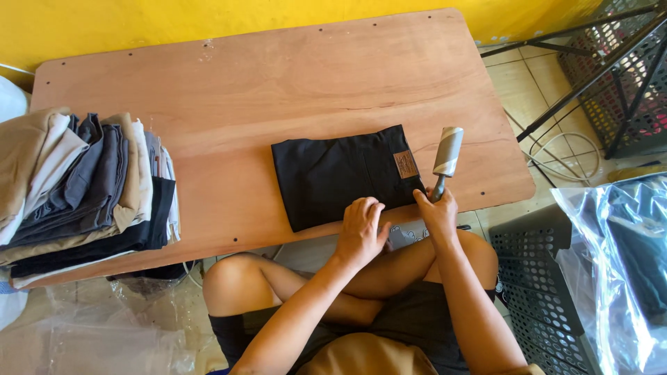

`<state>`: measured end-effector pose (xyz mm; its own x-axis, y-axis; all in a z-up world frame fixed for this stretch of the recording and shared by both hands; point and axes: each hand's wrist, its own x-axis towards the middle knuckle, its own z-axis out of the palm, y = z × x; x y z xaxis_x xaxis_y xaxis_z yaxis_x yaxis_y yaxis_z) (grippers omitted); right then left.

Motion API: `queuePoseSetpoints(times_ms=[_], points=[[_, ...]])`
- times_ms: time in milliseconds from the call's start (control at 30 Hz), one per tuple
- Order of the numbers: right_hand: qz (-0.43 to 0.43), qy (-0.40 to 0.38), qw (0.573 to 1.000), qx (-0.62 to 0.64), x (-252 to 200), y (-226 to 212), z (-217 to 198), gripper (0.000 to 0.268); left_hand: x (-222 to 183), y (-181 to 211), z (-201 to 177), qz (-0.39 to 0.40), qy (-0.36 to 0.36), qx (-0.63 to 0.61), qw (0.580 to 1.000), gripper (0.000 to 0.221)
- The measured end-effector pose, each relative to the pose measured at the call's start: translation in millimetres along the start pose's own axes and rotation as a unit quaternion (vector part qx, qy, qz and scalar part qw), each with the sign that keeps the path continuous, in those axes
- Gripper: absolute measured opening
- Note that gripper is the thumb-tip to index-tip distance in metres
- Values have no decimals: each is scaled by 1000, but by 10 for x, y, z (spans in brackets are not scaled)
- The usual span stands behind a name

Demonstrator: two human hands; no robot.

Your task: Using a lint roller to remove debris from a pair of pants and then folding them on a table.

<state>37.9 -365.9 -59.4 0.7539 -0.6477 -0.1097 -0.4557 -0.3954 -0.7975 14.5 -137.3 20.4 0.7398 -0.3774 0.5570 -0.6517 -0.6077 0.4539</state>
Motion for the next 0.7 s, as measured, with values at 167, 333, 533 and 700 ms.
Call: queuePoseSetpoints(times_ms=[167, 333, 533, 700], points=[[-8, 12, 995, 103, -22, -202, -21, 30, 95, 127, 61, -59, -43, -21, 997, 54], [-170, -39, 974, 142, -858, -1364, -209, 23, 534, 378, -284, -244, -33, -195, 949, 86], [-243, -136, 933, 230, -823, -1698, -301, 33, 428, 31, -207, -318, 199, -208, 904, 42], [-220, -4, 974, -62, 91, -801, -109, 41, 370, -258, -819, -357, 281, -179, 873, 28]])
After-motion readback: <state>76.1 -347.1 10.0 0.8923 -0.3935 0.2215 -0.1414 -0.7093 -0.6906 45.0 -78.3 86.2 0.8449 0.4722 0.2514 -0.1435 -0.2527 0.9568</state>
